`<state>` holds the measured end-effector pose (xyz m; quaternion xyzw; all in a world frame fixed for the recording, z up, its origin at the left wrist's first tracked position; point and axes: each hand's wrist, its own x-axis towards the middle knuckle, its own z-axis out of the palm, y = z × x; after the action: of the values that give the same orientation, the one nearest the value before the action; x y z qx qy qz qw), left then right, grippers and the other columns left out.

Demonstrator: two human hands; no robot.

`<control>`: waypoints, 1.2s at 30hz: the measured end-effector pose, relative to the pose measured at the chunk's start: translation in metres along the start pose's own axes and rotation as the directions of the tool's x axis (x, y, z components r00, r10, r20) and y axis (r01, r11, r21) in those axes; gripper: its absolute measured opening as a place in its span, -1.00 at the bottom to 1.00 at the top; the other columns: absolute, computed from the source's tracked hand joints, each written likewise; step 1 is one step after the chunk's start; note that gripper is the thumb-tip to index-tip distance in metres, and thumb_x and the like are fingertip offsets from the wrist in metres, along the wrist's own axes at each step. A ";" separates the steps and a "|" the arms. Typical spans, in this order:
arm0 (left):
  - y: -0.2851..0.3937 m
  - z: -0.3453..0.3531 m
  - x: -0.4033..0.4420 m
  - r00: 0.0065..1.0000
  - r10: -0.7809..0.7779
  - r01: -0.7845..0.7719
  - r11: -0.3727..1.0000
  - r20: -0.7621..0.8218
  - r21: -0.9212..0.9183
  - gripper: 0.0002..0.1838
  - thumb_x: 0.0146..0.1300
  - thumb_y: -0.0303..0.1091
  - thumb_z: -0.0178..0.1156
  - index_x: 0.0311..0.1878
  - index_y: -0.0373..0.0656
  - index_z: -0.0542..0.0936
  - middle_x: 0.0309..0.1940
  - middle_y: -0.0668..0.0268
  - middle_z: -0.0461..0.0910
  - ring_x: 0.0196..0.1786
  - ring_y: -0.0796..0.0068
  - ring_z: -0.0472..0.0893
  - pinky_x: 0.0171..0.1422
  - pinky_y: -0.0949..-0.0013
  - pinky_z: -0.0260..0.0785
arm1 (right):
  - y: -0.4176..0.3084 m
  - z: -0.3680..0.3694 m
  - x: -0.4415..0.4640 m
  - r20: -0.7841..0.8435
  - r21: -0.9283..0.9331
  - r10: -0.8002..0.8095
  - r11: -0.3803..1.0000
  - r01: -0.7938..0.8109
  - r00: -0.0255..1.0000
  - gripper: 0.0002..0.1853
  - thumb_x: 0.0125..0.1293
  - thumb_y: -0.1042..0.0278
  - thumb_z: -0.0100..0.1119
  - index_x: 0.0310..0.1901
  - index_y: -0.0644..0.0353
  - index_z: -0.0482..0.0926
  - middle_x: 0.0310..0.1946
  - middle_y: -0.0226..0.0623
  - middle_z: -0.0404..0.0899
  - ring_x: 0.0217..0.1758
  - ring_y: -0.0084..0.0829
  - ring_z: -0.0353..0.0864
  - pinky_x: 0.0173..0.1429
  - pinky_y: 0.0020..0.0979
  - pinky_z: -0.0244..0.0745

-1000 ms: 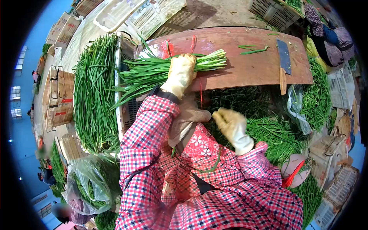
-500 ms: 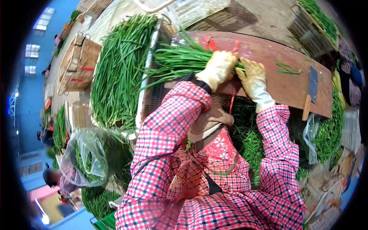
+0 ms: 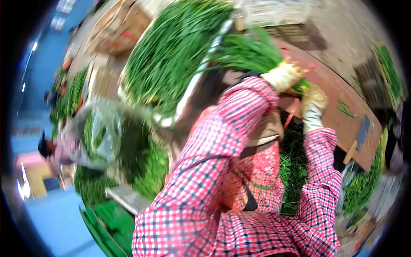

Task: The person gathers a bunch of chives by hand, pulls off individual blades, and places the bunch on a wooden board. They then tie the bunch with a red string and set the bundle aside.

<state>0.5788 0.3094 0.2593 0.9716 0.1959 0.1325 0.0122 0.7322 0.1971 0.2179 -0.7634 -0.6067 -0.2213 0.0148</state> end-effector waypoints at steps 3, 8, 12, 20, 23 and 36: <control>0.005 -0.035 -0.042 0.984 0.074 -0.064 0.996 -0.165 0.065 -0.06 0.08 0.14 0.37 0.48 -0.04 0.26 0.06 0.15 0.52 0.29 0.11 0.41 0.36 -0.10 0.19 | 0.007 0.023 0.000 0.045 0.228 0.009 0.973 -0.019 0.999 -0.56 0.47 -0.13 -0.06 -0.07 0.06 0.64 -0.20 -0.25 0.67 -0.13 -0.14 0.63 0.00 -0.04 0.43; 0.010 -0.090 -0.207 0.780 -0.509 0.296 0.812 -0.364 -0.503 -0.59 0.32 -0.04 0.22 0.10 -0.08 0.65 -0.08 0.06 0.68 0.04 0.10 0.64 0.19 0.14 0.46 | 0.026 0.002 0.007 0.117 0.487 -0.167 0.869 0.090 0.979 -0.42 0.49 -0.12 -0.03 0.26 0.23 0.50 0.18 0.04 0.56 0.26 -0.05 0.52 0.32 -0.13 0.37; 0.040 -0.105 -0.420 0.350 -0.927 0.610 0.332 -0.131 -0.720 -0.70 0.36 -0.20 0.20 0.03 -0.15 0.69 -0.08 0.17 0.72 -0.04 0.29 0.69 0.12 0.32 0.51 | 0.043 -0.049 0.026 -0.081 0.313 -0.314 0.893 0.323 0.946 -0.41 0.47 0.00 0.09 0.32 0.32 0.42 0.33 0.03 0.42 0.43 -0.10 0.36 0.51 -0.22 0.20; 0.191 -0.053 -0.708 -0.729 -0.679 0.584 -0.554 -0.084 -0.593 -0.65 0.31 -0.22 0.18 0.07 -0.15 0.68 0.01 0.13 0.70 0.04 0.26 0.68 0.16 0.32 0.48 | -0.178 -0.255 -0.007 -0.083 0.916 -0.835 0.152 0.372 0.545 -0.73 0.47 0.49 0.08 0.13 0.28 0.59 0.08 -0.23 0.65 0.17 -0.44 0.59 0.24 -0.46 0.42; 0.238 -0.036 -0.710 -0.825 -0.564 0.470 -0.644 -0.041 -0.604 -0.62 0.31 -0.22 0.17 0.08 -0.25 0.65 0.01 0.03 0.68 0.04 0.20 0.68 0.14 0.31 0.51 | -0.292 -0.296 -0.030 -0.267 0.835 -0.934 -0.100 0.541 0.238 -0.75 0.40 0.42 0.18 0.06 0.24 0.64 0.00 -0.16 0.68 0.07 -0.28 0.65 0.18 -0.38 0.48; 0.323 -0.004 -0.709 -0.959 -0.283 0.259 -0.815 -0.033 -0.518 -0.50 0.30 0.13 0.19 -0.06 -0.17 0.71 -0.15 0.01 0.70 -0.05 0.00 0.67 0.04 0.16 0.50 | -0.544 -0.081 -0.180 0.168 0.984 -0.838 0.115 0.134 -0.518 -0.55 0.41 0.05 0.09 0.09 0.28 0.61 -0.08 0.07 0.69 -0.03 -0.04 0.68 0.09 -0.18 0.53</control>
<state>0.0703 -0.2611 0.1083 -0.0843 0.9534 0.2727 0.0974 0.1691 0.1517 0.0931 -0.0764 -0.7764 0.5516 -0.2950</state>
